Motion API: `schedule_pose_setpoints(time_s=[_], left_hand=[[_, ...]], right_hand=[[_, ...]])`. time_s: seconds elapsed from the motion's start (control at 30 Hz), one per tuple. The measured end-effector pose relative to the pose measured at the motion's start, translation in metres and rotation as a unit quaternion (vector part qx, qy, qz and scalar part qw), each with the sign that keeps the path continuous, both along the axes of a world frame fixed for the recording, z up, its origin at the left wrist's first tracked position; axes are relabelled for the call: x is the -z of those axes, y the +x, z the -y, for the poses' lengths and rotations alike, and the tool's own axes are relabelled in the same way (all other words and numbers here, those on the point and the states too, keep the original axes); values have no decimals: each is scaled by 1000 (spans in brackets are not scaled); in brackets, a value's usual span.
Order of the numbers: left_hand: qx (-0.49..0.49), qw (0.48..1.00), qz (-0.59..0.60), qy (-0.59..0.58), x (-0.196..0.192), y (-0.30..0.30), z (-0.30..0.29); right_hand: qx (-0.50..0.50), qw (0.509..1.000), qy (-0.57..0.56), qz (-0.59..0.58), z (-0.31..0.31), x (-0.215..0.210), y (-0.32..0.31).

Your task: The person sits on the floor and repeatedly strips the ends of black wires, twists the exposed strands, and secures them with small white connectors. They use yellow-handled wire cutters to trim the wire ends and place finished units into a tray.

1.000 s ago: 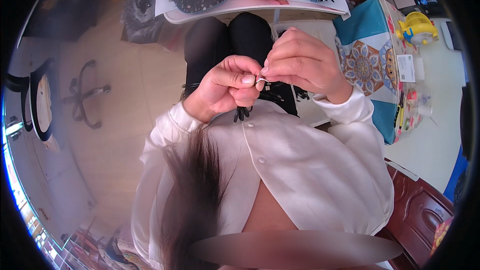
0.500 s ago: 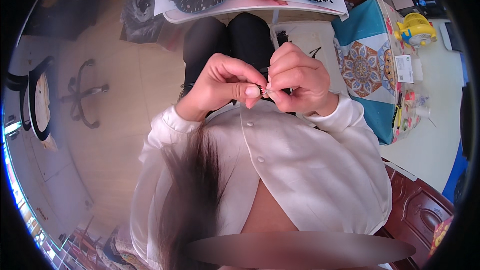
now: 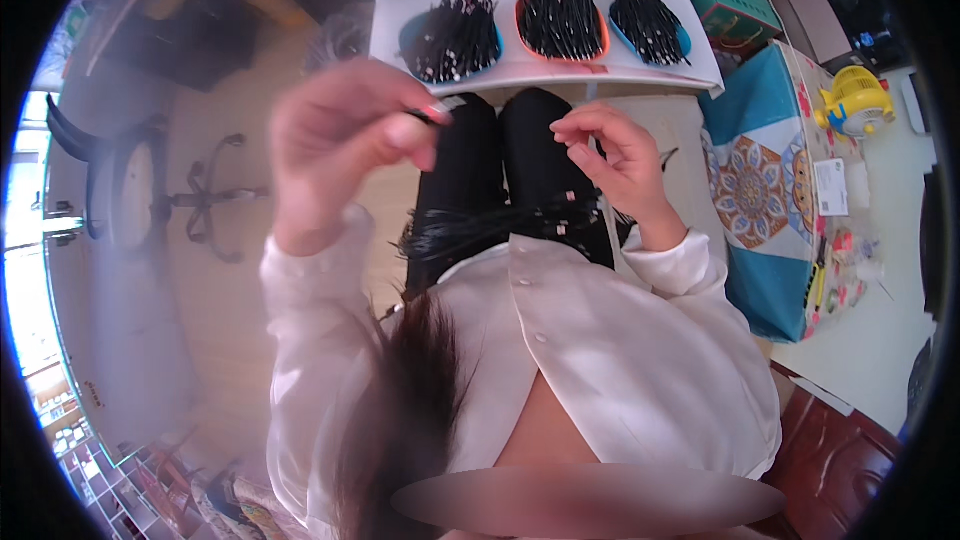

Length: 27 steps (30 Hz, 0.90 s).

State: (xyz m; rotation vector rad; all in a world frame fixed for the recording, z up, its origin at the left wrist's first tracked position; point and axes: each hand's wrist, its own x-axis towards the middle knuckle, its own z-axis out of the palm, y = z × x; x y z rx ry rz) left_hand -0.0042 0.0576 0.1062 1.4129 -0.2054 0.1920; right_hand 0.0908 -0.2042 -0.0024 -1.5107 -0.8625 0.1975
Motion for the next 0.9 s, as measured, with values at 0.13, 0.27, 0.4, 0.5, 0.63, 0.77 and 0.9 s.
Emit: schedule_pose_setpoints(time_s=[0.13,0.27,0.4,0.5,0.63,0.77,0.9], left_hand=[[-75,989,51,115,-59,30,-18],[-17,961,32,273,-58,108,-25],[-29,855,15,517,-10,199,-28],[-34,784,58,617,29,256,-30],[14,711,78,698,72,321,-41],[50,639,101,761,110,357,-50],[76,625,76,773,128,369,-56]], right_hand=[[61,995,-81,-20,-3,54,17],[101,977,-120,146,-13,104,26],[132,964,-110,203,-16,127,32],[134,969,-119,171,-13,132,39],[134,973,-100,159,-9,133,47],[143,972,-103,156,-6,133,52],[140,974,-104,145,-1,133,55]])
